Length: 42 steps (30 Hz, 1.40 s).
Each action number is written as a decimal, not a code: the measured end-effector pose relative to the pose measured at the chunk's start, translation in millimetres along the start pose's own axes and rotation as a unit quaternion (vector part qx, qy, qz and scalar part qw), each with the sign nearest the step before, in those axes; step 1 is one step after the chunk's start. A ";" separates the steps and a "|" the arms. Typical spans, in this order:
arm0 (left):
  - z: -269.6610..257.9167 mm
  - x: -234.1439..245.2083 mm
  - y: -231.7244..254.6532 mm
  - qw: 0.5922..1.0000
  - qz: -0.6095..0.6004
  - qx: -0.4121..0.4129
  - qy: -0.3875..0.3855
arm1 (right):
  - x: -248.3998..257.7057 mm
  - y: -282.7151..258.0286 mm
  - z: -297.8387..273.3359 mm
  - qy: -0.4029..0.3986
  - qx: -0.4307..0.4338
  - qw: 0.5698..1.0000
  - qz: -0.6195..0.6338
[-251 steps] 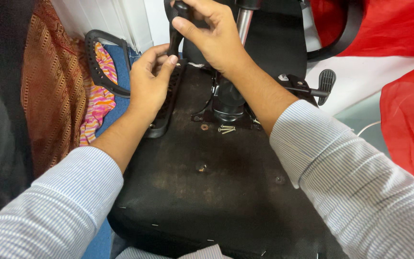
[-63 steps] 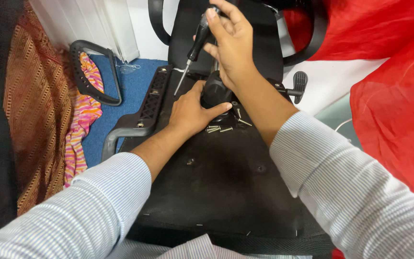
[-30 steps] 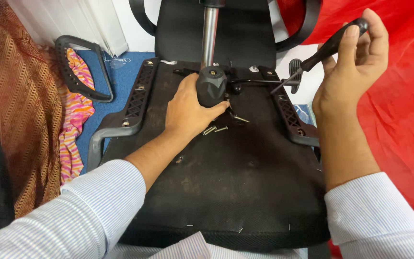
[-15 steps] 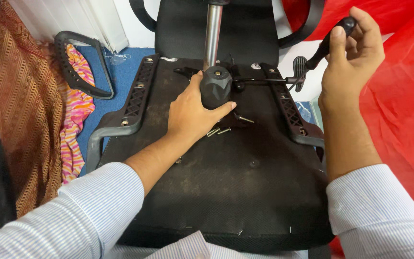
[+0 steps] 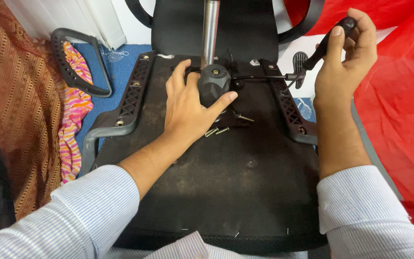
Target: The person uses a screwdriver to tighten screws on the underside of an office chair, securing the base to the seat. They rotate the chair and adjust their grip to access different screw locations while working on the inverted chair.
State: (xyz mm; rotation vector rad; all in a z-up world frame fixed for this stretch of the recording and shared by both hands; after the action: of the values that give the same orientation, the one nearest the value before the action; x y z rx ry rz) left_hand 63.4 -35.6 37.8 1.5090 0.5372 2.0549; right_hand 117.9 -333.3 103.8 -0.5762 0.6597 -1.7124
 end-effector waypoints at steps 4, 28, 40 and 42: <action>-2.1 5.8 2.8 0.997 -0.072 -0.011 0.024 | -7.4 -6.3 -3.3 -0.033 0.021 0.999 0.017; 73.5 -3.1 46.4 0.977 -0.035 -0.021 -0.208 | -20.2 -22.6 -0.1 0.029 -0.045 0.997 -0.055; 65.3 3.1 60.5 0.983 0.083 0.007 -0.164 | -25.1 -18.0 -12.0 0.030 -0.076 0.996 0.036; 64.3 4.5 59.8 0.982 0.108 0.002 -0.153 | -25.1 -11.7 -12.6 0.032 -0.073 0.995 0.055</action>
State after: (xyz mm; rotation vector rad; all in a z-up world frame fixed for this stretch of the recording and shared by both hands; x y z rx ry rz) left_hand 112.9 -79.1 96.0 1.9126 0.2683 1.9206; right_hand 106.8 -305.0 102.0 -0.5786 0.8534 -1.5944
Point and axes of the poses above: each hand's wrist, its own z-axis towards the middle knuckle, its own x-axis out of the back of the hand, y = z × x, the point moved 9 cm from there along z, towards the middle knuckle, and after that the axes turned 8 degrees about z, right-handed, at the moved point
